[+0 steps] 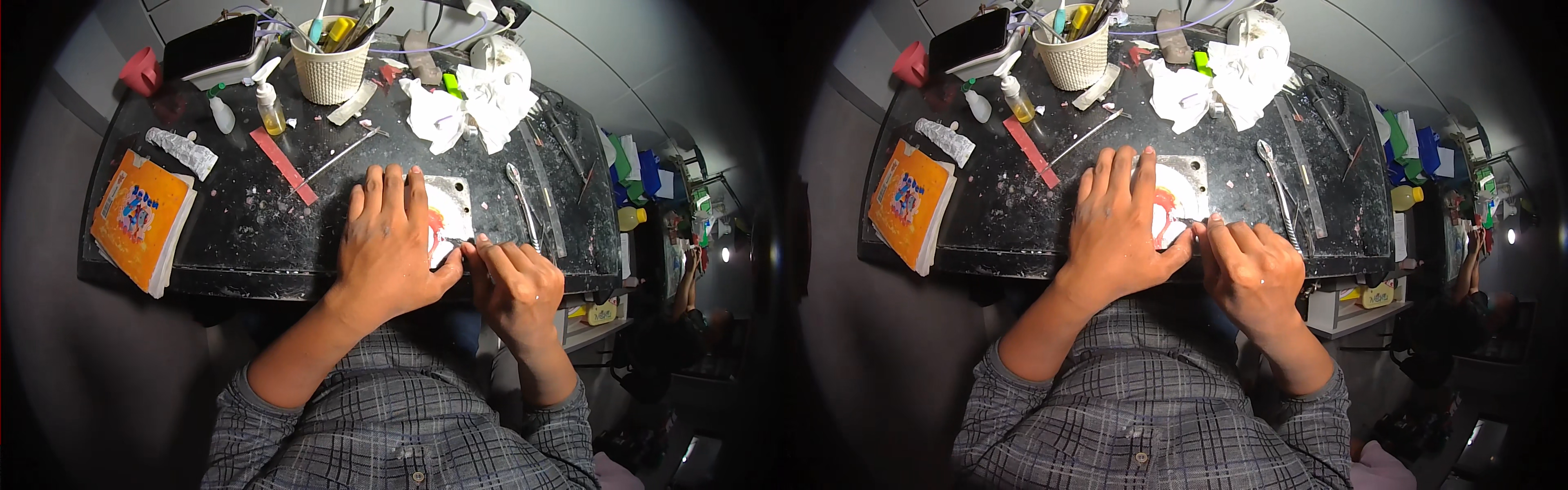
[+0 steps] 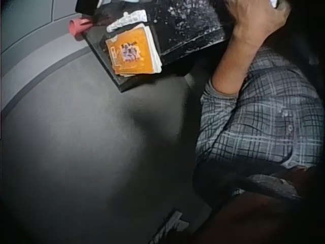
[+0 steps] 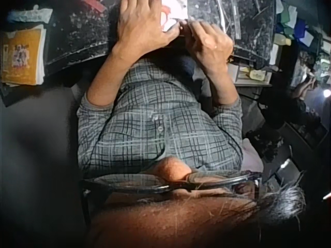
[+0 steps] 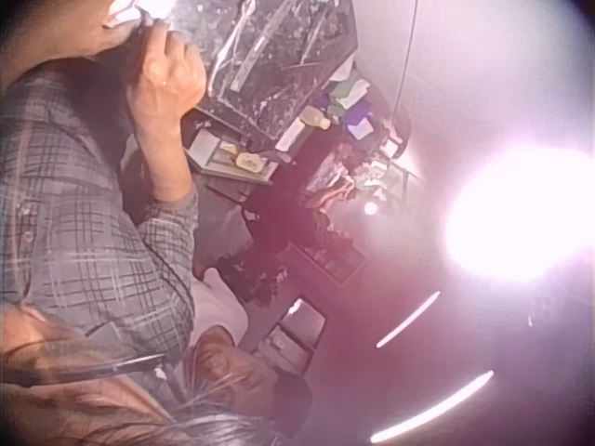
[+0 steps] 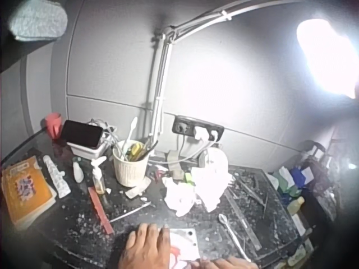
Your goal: The person writes on a whiteboard, walks to a laboratory bench, and then uses pliers and a small handheld tool to trim and refine a pink dental prosthetic model held in a metal flask.
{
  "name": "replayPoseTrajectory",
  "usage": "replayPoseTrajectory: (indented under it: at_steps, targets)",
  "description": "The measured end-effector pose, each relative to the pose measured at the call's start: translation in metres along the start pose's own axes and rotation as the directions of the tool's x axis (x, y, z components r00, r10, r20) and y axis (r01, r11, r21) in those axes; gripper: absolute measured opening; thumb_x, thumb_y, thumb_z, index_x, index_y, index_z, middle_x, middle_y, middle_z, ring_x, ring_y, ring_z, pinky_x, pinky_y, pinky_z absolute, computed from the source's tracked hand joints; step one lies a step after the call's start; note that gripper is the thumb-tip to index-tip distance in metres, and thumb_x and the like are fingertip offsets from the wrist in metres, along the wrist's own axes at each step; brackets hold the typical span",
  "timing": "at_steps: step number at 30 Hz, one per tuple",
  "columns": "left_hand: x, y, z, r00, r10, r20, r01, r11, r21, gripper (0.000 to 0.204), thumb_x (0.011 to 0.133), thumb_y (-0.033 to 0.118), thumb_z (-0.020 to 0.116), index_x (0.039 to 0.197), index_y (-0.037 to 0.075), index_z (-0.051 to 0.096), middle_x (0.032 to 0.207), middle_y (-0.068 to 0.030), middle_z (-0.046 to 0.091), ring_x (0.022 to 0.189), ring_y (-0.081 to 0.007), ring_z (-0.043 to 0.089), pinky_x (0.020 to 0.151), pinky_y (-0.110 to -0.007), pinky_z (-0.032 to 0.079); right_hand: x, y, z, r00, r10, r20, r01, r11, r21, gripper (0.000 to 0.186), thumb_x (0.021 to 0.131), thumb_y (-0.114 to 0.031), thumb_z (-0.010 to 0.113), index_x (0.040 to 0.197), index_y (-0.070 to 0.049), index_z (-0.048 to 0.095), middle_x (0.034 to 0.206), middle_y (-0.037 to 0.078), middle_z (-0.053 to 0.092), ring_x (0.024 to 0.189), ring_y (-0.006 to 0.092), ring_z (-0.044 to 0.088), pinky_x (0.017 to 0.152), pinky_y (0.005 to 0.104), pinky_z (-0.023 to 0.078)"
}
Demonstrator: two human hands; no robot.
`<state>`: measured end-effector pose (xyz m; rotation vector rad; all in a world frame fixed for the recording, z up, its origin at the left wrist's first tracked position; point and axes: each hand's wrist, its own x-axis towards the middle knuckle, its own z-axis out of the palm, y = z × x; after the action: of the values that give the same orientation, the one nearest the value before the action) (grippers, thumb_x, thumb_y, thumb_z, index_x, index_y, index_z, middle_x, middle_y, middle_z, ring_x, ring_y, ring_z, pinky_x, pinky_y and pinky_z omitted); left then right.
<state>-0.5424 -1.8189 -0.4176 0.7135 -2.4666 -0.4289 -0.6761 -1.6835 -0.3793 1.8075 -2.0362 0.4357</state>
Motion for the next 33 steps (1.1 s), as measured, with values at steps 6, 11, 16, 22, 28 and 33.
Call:
replayPoseTrajectory:
  at_steps: [6, 11, 16, 22, 28, 33]
  targets:
    - [0.001, 0.001, 0.002, 1.000, -0.001, -0.019, 0.002, 1.000, 0.005, 0.093, 0.076, 0.046, 0.080, 0.140, -0.015, 0.051, 0.136, -0.0303, 0.051, 0.130, -0.0462, 0.047, 0.107, -0.055, 0.040, 0.005, 0.003, 0.002, 0.999, 0.034, -0.025, -0.034, 0.999, 0.028, 0.014, 0.089, -0.017, 0.082, 0.092, -0.004, 0.077, 0.069, 0.004, 0.065, 0.054, 0.0210, 0.059, 0.048, 0.0359, 0.045]
    - [-0.003, -0.005, -0.003, 1.000, -0.016, -0.012, 0.015, 1.000, -0.022, 0.098, 0.076, 0.050, 0.081, 0.141, -0.016, 0.048, 0.137, -0.0307, 0.051, 0.130, -0.0462, 0.047, 0.109, -0.055, 0.039, 0.004, 0.011, -0.002, 0.985, 0.163, -0.064, -0.152, 0.976, 0.154, 0.010, 0.085, -0.006, 0.083, 0.088, -0.003, 0.074, 0.069, 0.009, 0.067, 0.056, 0.0243, 0.065, 0.052, 0.0363, 0.048]
    - [-0.026, -0.004, -0.046, 0.994, -0.016, 0.109, 0.021, 0.999, -0.047, 0.114, 0.073, 0.059, 0.083, 0.147, -0.018, 0.042, 0.133, -0.0284, 0.055, 0.119, -0.0413, 0.053, 0.101, -0.051, 0.041, -0.013, 0.027, -0.004, 0.923, 0.378, -0.066, -0.343, 0.891, 0.297, 0.011, 0.086, -0.001, 0.083, 0.086, 0.004, 0.073, 0.081, 0.016, 0.076, 0.069, 0.0266, 0.075, 0.063, 0.0320, 0.056]
    - [-0.068, 0.004, -0.064, 0.982, 0.044, 0.185, 0.001, 0.973, -0.233, 0.096, 0.080, 0.061, 0.081, 0.138, -0.011, 0.058, 0.107, -0.0185, 0.062, 0.093, -0.0314, 0.058, 0.087, -0.045, 0.042, -0.007, 0.033, 0.000, 0.895, 0.445, 0.028, -0.415, 0.809, 0.415, 0.012, 0.087, 0.000, 0.083, 0.086, 0.007, 0.073, 0.083, 0.017, 0.077, 0.072, 0.0220, 0.077, 0.066, 0.0292, 0.056]
    - [-0.054, -0.014, -0.027, 0.988, -0.138, -0.071, 0.114, 0.958, -0.264, 0.107, 0.085, 0.043, 0.084, 0.152, -0.019, 0.028, 0.146, -0.0383, 0.034, 0.139, -0.0526, 0.039, 0.119, -0.061, 0.033, 0.016, 0.027, -0.002, 0.904, 0.408, 0.126, -0.420, 0.797, 0.434, 0.015, 0.087, -0.003, 0.084, 0.095, 0.005, 0.075, 0.080, 0.014, 0.075, 0.068, 0.0181, 0.072, 0.065, 0.0271, 0.053]
    - [-0.039, -0.023, -0.021, 0.988, -0.149, -0.046, 0.107, 0.863, -0.494, 0.099, 0.088, 0.030, 0.082, 0.154, -0.020, 0.027, 0.149, -0.0424, 0.040, 0.139, -0.0497, 0.048, 0.115, -0.052, 0.043, 0.042, 0.020, -0.006, 0.944, 0.248, 0.217, -0.321, 0.842, 0.434, 0.016, 0.084, -0.004, 0.086, 0.085, 0.003, 0.072, 0.070, 0.013, 0.069, 0.058, 0.0196, 0.068, 0.056, 0.0296, 0.050]
